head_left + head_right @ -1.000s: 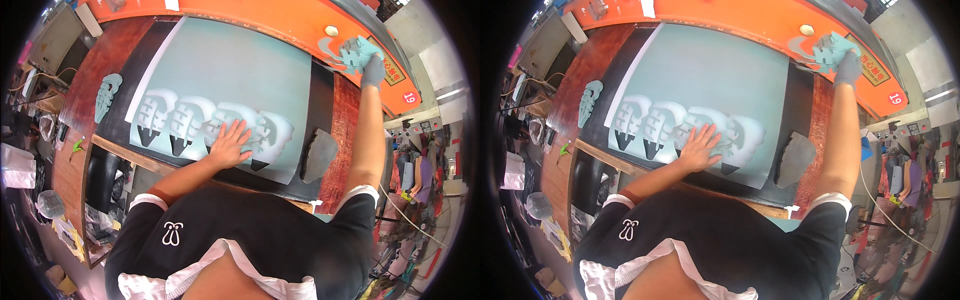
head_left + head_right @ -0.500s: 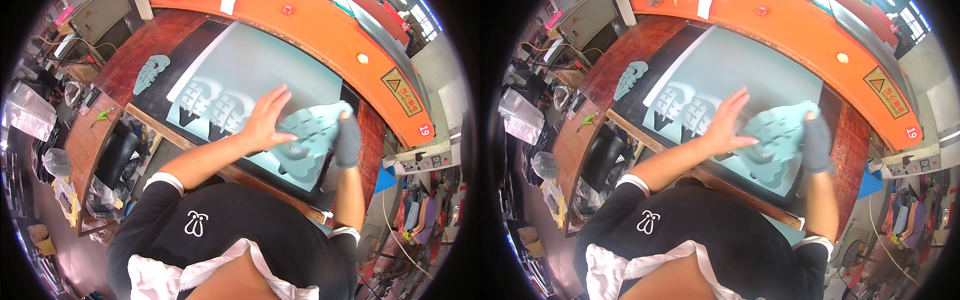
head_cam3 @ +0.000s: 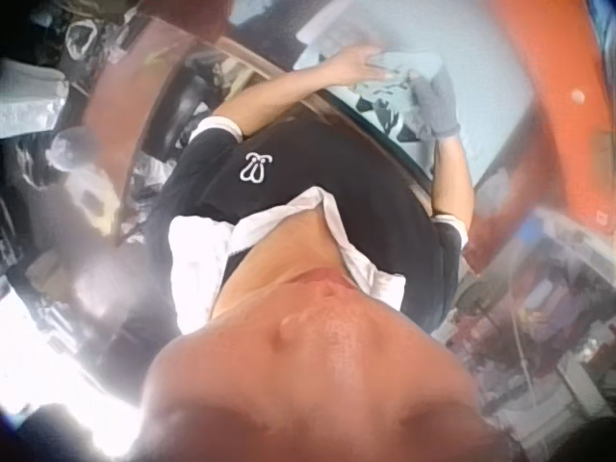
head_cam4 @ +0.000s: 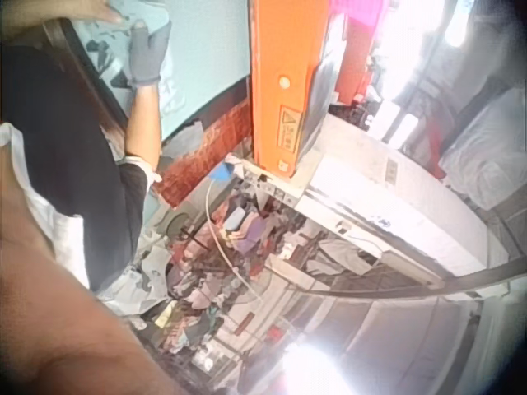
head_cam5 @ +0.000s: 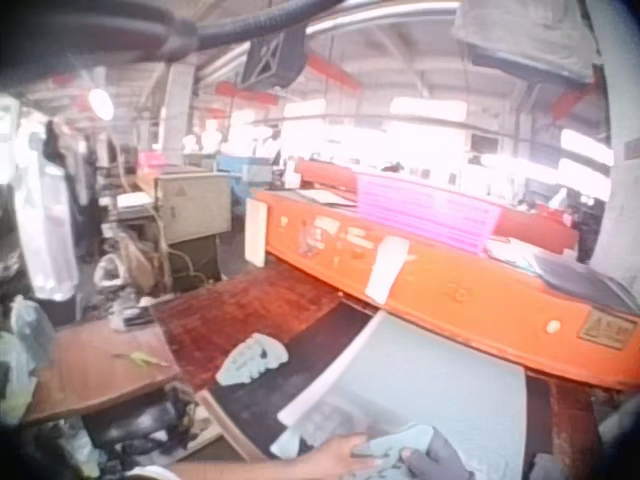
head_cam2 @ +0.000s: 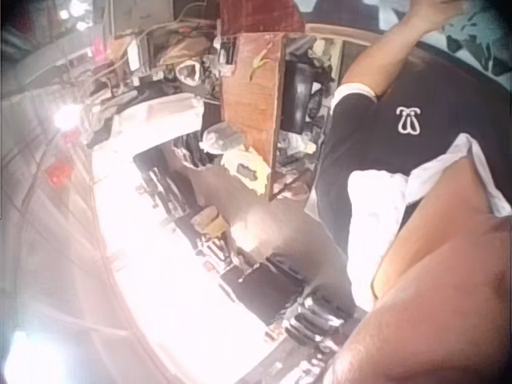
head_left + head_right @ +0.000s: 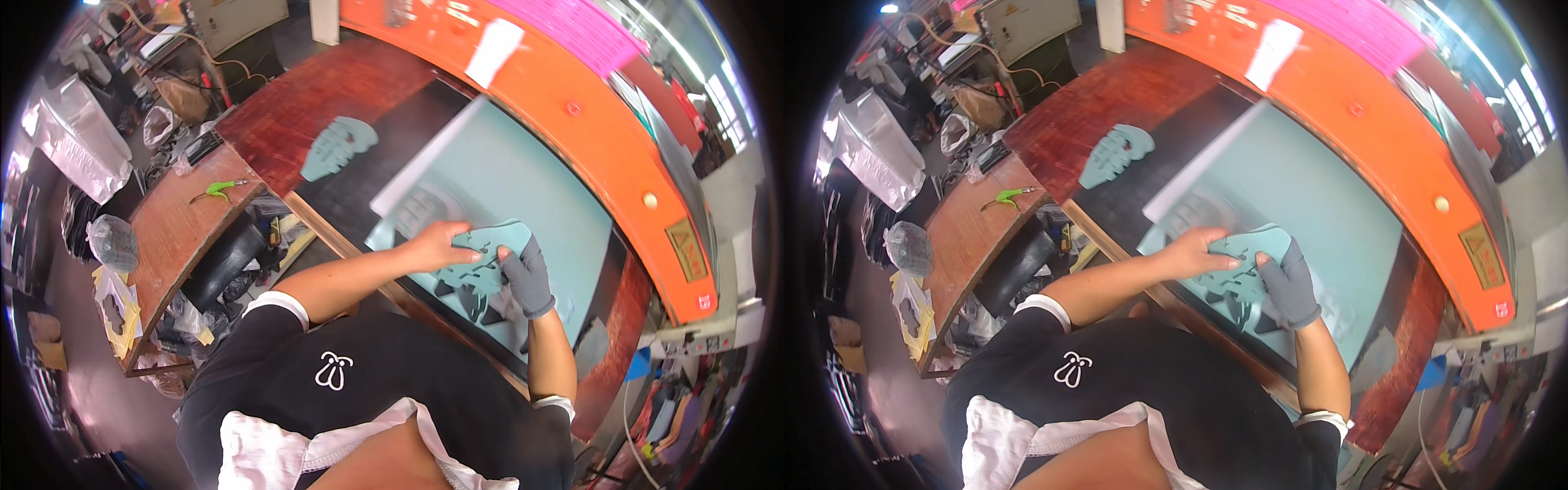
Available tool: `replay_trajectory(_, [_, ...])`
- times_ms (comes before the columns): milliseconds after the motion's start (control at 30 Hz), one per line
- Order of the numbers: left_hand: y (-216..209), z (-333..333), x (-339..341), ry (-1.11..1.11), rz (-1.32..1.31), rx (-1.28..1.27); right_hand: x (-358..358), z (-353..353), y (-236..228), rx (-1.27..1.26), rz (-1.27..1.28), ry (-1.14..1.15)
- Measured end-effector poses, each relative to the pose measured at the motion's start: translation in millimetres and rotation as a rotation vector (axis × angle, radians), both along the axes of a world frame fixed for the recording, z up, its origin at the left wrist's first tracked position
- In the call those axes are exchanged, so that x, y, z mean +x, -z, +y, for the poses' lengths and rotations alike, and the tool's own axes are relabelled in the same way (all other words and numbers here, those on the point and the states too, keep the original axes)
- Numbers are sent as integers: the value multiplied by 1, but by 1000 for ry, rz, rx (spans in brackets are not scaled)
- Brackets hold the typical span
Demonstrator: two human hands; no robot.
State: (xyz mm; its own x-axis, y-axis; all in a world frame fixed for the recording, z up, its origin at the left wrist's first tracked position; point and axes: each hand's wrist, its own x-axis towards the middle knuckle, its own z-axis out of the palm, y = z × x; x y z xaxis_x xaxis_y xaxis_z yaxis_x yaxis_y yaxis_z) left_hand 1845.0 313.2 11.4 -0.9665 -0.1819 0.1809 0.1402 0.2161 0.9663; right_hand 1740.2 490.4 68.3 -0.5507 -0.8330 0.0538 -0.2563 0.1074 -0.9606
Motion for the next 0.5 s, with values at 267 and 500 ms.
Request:
replay_trajectory(267, [106,-162,91,-596,63,349,-31,-205,-25,-106,-46,-57])
replay_trajectory(500, [137,-219,156,-838,-23,544,-23,-344,26,6,608,155])
